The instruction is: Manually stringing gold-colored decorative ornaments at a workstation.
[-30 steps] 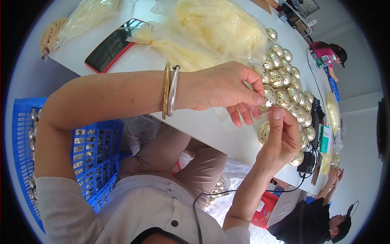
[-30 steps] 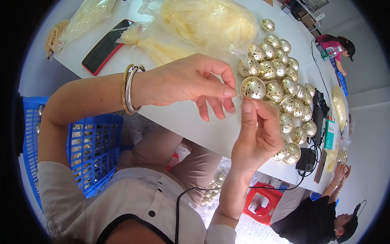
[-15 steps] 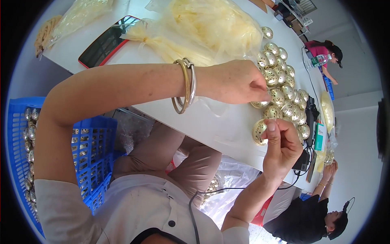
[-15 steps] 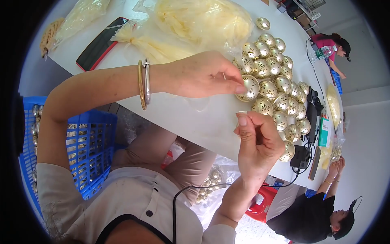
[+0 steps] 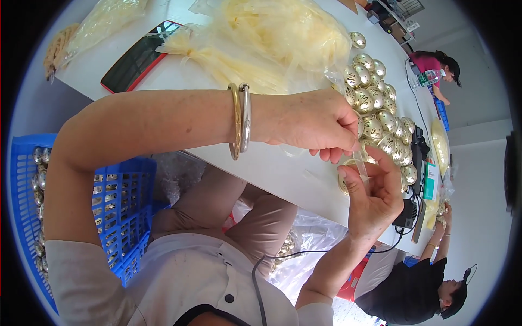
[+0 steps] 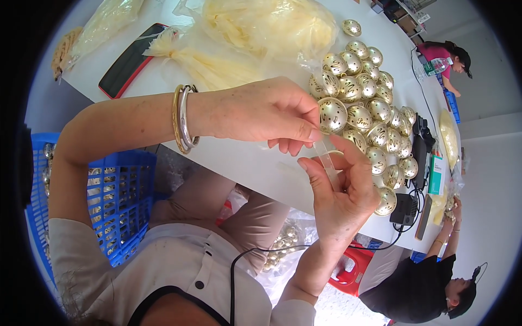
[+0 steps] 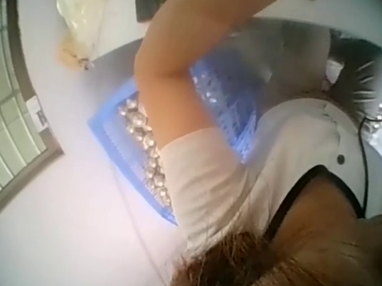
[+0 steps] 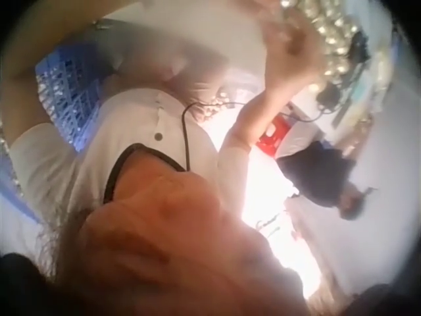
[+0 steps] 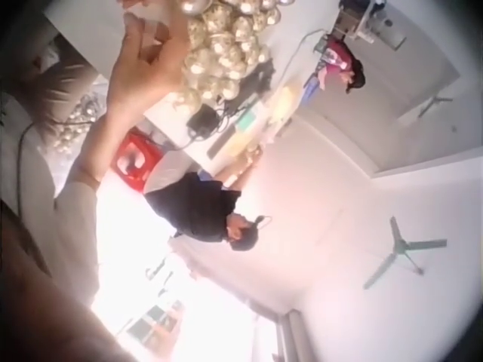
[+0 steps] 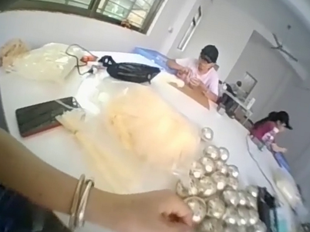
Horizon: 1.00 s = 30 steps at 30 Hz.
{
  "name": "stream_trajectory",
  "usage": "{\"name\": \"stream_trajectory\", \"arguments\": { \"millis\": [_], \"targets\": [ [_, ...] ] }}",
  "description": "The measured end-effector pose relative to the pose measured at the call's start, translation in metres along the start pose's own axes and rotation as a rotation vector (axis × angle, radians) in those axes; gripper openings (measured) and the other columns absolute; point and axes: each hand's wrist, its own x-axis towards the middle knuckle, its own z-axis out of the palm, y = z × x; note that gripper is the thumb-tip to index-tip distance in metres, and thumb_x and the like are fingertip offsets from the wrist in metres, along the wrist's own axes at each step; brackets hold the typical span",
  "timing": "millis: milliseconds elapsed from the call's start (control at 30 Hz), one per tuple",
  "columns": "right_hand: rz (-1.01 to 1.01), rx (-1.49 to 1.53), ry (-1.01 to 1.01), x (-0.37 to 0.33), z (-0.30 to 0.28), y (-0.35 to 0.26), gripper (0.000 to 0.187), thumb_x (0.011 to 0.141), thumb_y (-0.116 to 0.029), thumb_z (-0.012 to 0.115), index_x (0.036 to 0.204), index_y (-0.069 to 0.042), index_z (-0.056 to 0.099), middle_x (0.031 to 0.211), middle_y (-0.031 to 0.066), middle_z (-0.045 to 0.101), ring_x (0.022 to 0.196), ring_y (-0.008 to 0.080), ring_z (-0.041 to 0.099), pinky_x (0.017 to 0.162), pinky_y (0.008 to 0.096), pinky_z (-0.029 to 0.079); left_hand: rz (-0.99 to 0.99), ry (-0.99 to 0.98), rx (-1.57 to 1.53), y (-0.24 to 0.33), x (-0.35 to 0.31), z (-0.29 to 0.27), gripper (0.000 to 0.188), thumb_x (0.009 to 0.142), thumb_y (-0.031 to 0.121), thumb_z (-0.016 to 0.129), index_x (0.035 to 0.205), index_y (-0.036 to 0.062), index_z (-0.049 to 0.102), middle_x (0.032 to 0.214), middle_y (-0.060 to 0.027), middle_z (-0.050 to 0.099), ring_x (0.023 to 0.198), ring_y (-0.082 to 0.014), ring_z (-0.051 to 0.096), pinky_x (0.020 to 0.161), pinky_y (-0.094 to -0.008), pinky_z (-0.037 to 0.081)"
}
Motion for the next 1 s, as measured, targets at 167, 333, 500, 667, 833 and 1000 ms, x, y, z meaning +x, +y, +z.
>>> {"name": "stream_trajectory", "arguments": {
  "millis": [167,333,500,667,833,1000],
  "targets": [
    [-0.194,-0.196,0.107,0.002,-0.003,0.005,0.031,0.066,-0.002,0.079,0.096,-0.004,0.07,0.072,0.001,0.061,0.052,0.0019,0.044,0.043,0.0166,0.027,-0.013,-0.017,-0.067,-0.002,0.001,-0.001,0.015,0.083,0.015,0.06,0.077,0.0018,0.063,0.069,-0.0049,0.063,0.064,-0.0099,0.058,0.054,-0.0232,0.043],
    [-0.252,-0.193,0.112,0.002,0.002,0.003,0.028,0.068,-0.003,0.078,0.095,-0.004,0.071,0.069,-0.002,0.056,0.053,0.0014,0.037,0.045,0.0172,0.023,0.039,-0.055,-0.059,-0.006,0.003,-0.001,0.018,0.084,0.018,0.061,0.078,0.0017,0.064,0.069,-0.0044,0.063,0.065,-0.0097,0.058,0.055,-0.0231,0.044],
    [-0.246,-0.156,0.127,0.001,0.001,0.002,0.023,0.072,-0.002,0.076,0.095,-0.002,0.071,0.065,-0.0039,0.051,0.054,0.0017,0.035,0.046,0.018,0.022,0.087,-0.099,-0.007,-0.008,0.0,-0.004,0.023,0.088,0.024,0.06,0.087,0.0022,0.066,0.072,-0.0031,0.064,0.065,-0.0083,0.057,0.056,-0.0222,0.044],
    [-0.259,-0.163,0.117,-0.001,-0.002,0.002,0.02,0.074,-0.001,0.074,0.093,-0.001,0.071,0.064,-0.0036,0.05,0.053,0.0017,0.036,0.046,0.0179,0.023,0.049,-0.096,-0.026,-0.005,-0.001,-0.003,0.023,0.088,0.024,0.059,0.087,0.0025,0.066,0.073,-0.0033,0.065,0.066,-0.0082,0.057,0.056,-0.0225,0.045],
    [-0.395,-0.281,0.167,-0.003,-0.002,0.008,0.017,0.074,-0.002,0.074,0.09,-0.002,0.071,0.061,-0.0045,0.048,0.052,0.0011,0.036,0.046,0.0175,0.024,0.05,-0.107,-0.086,-0.012,0.0,0.002,0.024,0.089,0.025,0.058,0.085,0.003,0.066,0.071,-0.0021,0.065,0.064,-0.0069,0.056,0.056,-0.022,0.044],
    [-0.382,-0.381,0.213,0.004,-0.01,0.014,0.01,0.076,-0.002,0.073,0.085,-0.002,0.07,0.06,-0.0062,0.048,0.051,0.0001,0.035,0.046,0.0168,0.023,-0.016,-0.062,0.076,-0.018,0.013,-0.006,0.021,0.084,0.021,0.063,0.092,0.0024,0.064,0.082,-0.0046,0.064,0.068,-0.0121,0.058,0.06,-0.0257,0.047]
  ]
}}
